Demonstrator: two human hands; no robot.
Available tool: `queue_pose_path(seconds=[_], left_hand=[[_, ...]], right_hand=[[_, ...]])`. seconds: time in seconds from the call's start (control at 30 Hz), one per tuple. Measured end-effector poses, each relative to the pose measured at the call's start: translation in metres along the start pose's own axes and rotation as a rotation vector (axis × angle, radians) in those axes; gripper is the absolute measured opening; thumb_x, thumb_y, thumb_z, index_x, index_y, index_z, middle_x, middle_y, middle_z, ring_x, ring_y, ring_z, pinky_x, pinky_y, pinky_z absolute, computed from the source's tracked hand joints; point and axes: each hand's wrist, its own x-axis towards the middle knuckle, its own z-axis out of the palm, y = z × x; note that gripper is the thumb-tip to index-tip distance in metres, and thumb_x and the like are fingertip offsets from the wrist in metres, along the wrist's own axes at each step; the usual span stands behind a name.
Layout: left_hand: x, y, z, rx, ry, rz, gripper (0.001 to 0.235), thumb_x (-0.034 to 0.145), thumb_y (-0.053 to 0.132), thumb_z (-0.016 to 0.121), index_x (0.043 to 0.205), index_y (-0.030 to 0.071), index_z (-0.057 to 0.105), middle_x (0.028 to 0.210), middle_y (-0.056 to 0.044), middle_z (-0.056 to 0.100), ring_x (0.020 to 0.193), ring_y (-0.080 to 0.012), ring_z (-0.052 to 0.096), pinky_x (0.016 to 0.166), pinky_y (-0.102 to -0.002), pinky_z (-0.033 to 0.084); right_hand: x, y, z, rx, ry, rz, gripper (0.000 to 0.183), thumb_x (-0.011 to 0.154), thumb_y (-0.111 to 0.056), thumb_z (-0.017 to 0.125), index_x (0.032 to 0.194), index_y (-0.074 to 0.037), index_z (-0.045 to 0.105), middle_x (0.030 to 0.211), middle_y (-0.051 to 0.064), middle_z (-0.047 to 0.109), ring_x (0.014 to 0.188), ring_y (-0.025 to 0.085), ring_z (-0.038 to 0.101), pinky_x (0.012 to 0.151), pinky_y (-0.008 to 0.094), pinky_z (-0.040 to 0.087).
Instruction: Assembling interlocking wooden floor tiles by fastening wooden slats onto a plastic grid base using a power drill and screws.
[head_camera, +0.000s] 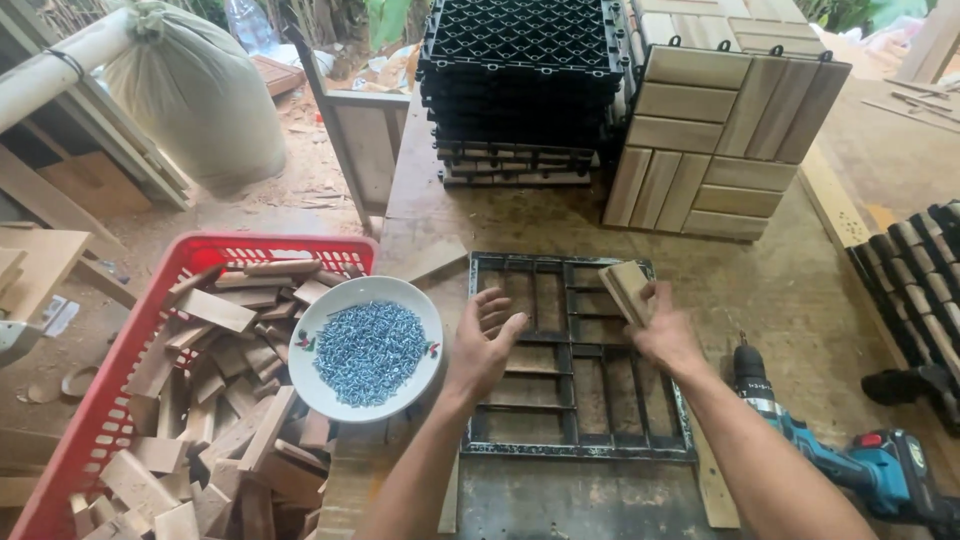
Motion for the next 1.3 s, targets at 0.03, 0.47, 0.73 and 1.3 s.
queue_pose_path(seconds=[0.03,0.47,0.73,1.3], left_hand=[[-0.002,0.0,-0.005,0.012,-0.003,-0.002,0.072,0.09,0.028,0.077,0.147,0.0,0.044,0.135,-0.025,0.061,0.13,-0.0426,0.059,0.111,-0.051,0.048],[-0.033,-0.023,-0.239,-0.023,0.791,-0.012,0.03,0.088,0.028,0.073,0.114,0.014,0.071,0.111,0.0,0.076,0.094,-0.0121,0.072,0.085,-0.027,0.059],[0.03,-0.143,-0.415,0.628,0.992,-0.136,0.027,0.088,0.024,0.067,0.113,0.014,0.068,0.115,-0.006,0.066,0.106,-0.0249,0.066,0.096,-0.041,0.052],[0.082,-0.244,-0.5,1.114,0.969,-0.127,0.018,0.085,0.023,0.054,0.098,0.023,0.066,0.094,0.001,0.064,0.097,-0.0239,0.066,0.082,-0.044,0.053]], right_hand=[[-0.005,-0.002,-0.002,-0.025,-0.013,-0.014,0.055,0.082,-0.022,0.077,0.13,-0.02,0.05,0.122,0.032,0.069,0.12,0.047,0.066,0.101,0.054,0.051],[-0.047,-0.195,0.046,-0.112,-0.073,-0.72,0.041,0.086,-0.026,0.074,0.122,-0.009,0.069,0.152,0.024,0.052,0.149,0.036,0.038,0.119,0.056,0.029],[-0.049,-0.385,0.211,-0.225,-0.451,-0.967,0.034,0.085,-0.03,0.074,0.118,-0.02,0.07,0.123,0.009,0.071,0.123,0.03,0.063,0.108,0.051,0.047],[-0.049,-0.5,0.505,-0.626,-0.646,-0.941,0.068,0.08,-0.035,0.084,0.123,-0.005,0.04,0.121,0.025,0.062,0.113,0.05,0.066,0.09,0.066,0.056]])
